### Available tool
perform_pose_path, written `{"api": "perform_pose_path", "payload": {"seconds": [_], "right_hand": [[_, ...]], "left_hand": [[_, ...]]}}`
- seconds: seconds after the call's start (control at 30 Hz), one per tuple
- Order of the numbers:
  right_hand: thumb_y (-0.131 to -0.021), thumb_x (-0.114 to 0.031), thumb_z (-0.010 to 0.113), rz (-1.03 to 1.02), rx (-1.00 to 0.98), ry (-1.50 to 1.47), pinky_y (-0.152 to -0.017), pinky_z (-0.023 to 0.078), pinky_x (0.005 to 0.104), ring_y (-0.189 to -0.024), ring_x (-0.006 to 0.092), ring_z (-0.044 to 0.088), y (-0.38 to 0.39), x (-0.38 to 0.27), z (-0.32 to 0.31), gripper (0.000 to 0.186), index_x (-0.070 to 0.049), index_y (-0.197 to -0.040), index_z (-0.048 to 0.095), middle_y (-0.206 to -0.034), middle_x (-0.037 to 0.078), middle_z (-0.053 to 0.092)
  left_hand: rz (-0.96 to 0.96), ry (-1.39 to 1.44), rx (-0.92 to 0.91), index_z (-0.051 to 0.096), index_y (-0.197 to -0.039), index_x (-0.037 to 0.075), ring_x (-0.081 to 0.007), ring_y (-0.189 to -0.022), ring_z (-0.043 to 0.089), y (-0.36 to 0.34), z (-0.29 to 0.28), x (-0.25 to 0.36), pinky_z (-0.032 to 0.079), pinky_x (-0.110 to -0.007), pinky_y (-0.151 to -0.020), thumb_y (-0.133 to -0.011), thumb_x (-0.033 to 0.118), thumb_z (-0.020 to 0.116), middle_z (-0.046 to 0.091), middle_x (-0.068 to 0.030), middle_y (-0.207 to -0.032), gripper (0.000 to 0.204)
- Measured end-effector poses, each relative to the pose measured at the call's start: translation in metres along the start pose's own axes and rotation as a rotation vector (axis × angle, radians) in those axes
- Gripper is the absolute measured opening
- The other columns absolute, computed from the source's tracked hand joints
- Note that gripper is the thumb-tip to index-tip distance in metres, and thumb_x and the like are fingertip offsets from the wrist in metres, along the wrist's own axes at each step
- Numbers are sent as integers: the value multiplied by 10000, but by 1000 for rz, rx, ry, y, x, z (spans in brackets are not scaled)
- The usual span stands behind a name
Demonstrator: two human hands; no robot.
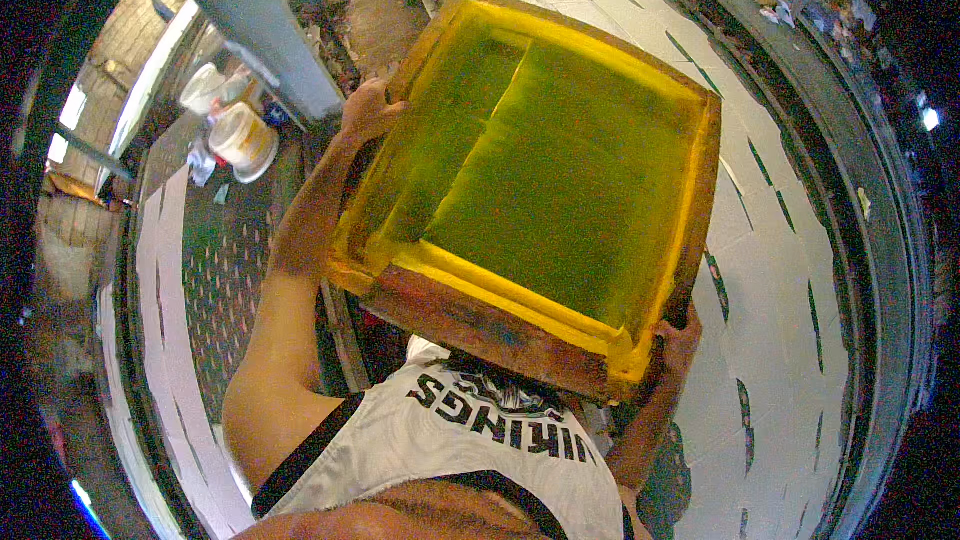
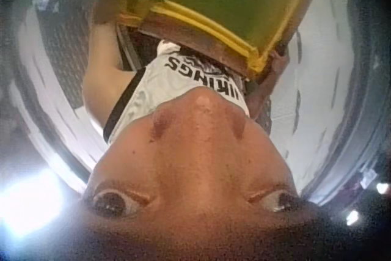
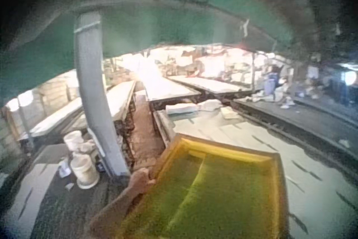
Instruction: The person holds a wooden screen printing frame with a green mesh and uses a squeegee to spread yellow ink across the surface. The person repeatedly pulls the squeegee from top to bottom, repositions the frame, and continues spreading the ink evenly.
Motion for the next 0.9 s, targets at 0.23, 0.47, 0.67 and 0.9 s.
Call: {"api": "perform_pose_path", "payload": {"seconds": [0.23, 0.47, 0.67, 0.9], "right_hand": [[-649, 24, 757, 1, 167, 36, -886, 590, 356, -994, 253, 705, -6, -27, 42, 796, 10, -1436, 642, -1205, 70, 754], [-600, -41, 776, 0, 316, 274, -1058, 541, 386, -1122, 338, 678, -12, -23, 44, 883, 40, -1463, 609, -1323, 161, 709], [-641, -25, 751, 32, 403, 363, -1025, 538, 361, -1115, 282, 656, -13, -42, 70, 848, 72, -1468, 594, -1314, 121, 688], [-641, -36, 740, 113, 373, 210, -1027, 540, 361, -1134, 278, 669, -77, -109, 117, 826, 6, -1456, 616, -1289, 97, 705]], "left_hand": [[112, 50, 11, 739, -999, -21, -430, -1076, 732, -115, 29, 23, 590, -528, -947, -812, 424, 781, 738, -232, -1135, 485], [137, 182, -50, 793, -979, -12, -395, -1088, 745, -195, 99, 28, 599, -484, -972, -822, 417, 764, 752, -226, -1135, 458], [217, 316, -111, 800, -974, 3, -394, -1086, 744, -237, 180, 26, 600, -485, -969, -830, 397, 763, 755, -215, -1129, 421], [193, 282, -172, 799, -966, 14, -406, -1086, 736, -309, 177, 1, 595, -500, -964, -832, 380, 778, 749, -225, -1134, 390]]}}
Point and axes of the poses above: each hand's wrist, its own y-axis away from the middle knuckle, its own z-axis out of the palm, x = y × z, the point moved 2 cm from there along -y, towards the middle knuckle
